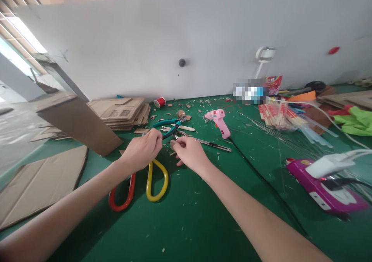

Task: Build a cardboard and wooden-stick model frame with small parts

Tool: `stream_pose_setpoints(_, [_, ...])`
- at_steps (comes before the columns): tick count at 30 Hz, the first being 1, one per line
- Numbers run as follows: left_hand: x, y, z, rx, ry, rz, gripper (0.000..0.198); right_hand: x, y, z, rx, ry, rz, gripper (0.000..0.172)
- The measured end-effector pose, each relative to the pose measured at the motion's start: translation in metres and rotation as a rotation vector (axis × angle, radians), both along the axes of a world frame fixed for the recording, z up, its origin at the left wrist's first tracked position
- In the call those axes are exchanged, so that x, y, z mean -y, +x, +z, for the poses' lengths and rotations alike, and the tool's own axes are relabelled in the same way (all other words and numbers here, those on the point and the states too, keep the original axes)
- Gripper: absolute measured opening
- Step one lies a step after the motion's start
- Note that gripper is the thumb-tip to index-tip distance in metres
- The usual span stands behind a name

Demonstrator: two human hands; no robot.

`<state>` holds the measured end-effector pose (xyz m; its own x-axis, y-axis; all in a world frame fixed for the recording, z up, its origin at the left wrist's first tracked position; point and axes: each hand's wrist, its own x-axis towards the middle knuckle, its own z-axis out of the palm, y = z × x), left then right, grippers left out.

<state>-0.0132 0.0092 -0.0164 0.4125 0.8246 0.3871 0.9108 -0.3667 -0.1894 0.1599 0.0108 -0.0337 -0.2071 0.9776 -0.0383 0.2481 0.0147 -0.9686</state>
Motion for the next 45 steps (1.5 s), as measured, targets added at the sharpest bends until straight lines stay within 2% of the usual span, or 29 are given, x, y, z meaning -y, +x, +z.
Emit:
stream_pose_setpoints(7, [-0.004, -0.005, -0.002, -0.059, -0.056, -0.043, 0.022, -0.002, 0.000, 0.002, -0.135, 0.014, -0.067, 0.016])
stream_pose_setpoints(11, [-0.004, -0.007, 0.002, -0.077, -0.077, -0.112, 0.023, 0.000, -0.003, 0.006, -0.255, -0.041, -0.074, 0.013])
stream_pose_setpoints(15, [-0.004, -0.007, 0.008, -0.052, -0.149, -0.083, 0.025, 0.003, -0.005, 0.009, -0.286, -0.077, -0.057, 0.011])
stream_pose_setpoints(19, [-0.004, -0.007, 0.008, 0.096, -0.284, -0.102, 0.018, 0.004, -0.006, 0.009, -0.271, -0.075, -0.056, 0.011])
stream_pose_setpoints(21, [-0.005, -0.007, 0.007, 0.195, -0.327, -0.121, 0.025, 0.004, -0.007, 0.009, -0.263, -0.069, -0.040, 0.010])
stream_pose_setpoints(26, [-0.003, -0.003, 0.005, 0.615, -0.431, -0.214, 0.035, 0.004, -0.006, 0.005, -0.213, -0.001, 0.057, 0.012])
stream_pose_setpoints(28, [-0.002, 0.000, 0.007, 0.745, -0.485, -0.248, 0.029, 0.003, -0.006, 0.002, -0.180, 0.043, 0.084, 0.012])
stream_pose_setpoints(31, [0.000, 0.003, 0.011, 0.825, -0.537, -0.269, 0.021, 0.001, -0.005, -0.001, -0.121, 0.080, 0.092, 0.016])
stream_pose_setpoints(34, [-0.001, 0.004, 0.011, 0.884, -0.546, -0.267, 0.018, 0.002, -0.003, 0.000, -0.008, 0.138, 0.117, 0.020])
stream_pose_setpoints(36, [-0.002, 0.004, 0.010, 0.939, -0.519, -0.228, 0.016, 0.005, 0.000, 0.002, 0.170, 0.322, 0.138, 0.021])
stream_pose_setpoints(38, [-0.003, 0.003, 0.009, 1.059, -0.516, -0.182, 0.014, 0.007, 0.003, 0.006, 0.445, 0.567, 0.136, 0.024])
stream_pose_setpoints(40, [-0.005, 0.002, 0.008, 1.212, -0.554, -0.149, 0.012, 0.009, 0.007, 0.009, 0.739, 0.730, 0.147, 0.024])
stream_pose_setpoints(42, [-0.006, 0.002, 0.007, 1.324, -0.607, -0.135, 0.012, 0.010, 0.010, 0.011, 0.951, 0.788, 0.192, 0.022])
stream_pose_setpoints(45, [-0.006, 0.003, 0.008, 1.365, -0.653, -0.116, 0.014, 0.008, 0.012, 0.012, 1.082, 0.791, 0.221, 0.020])
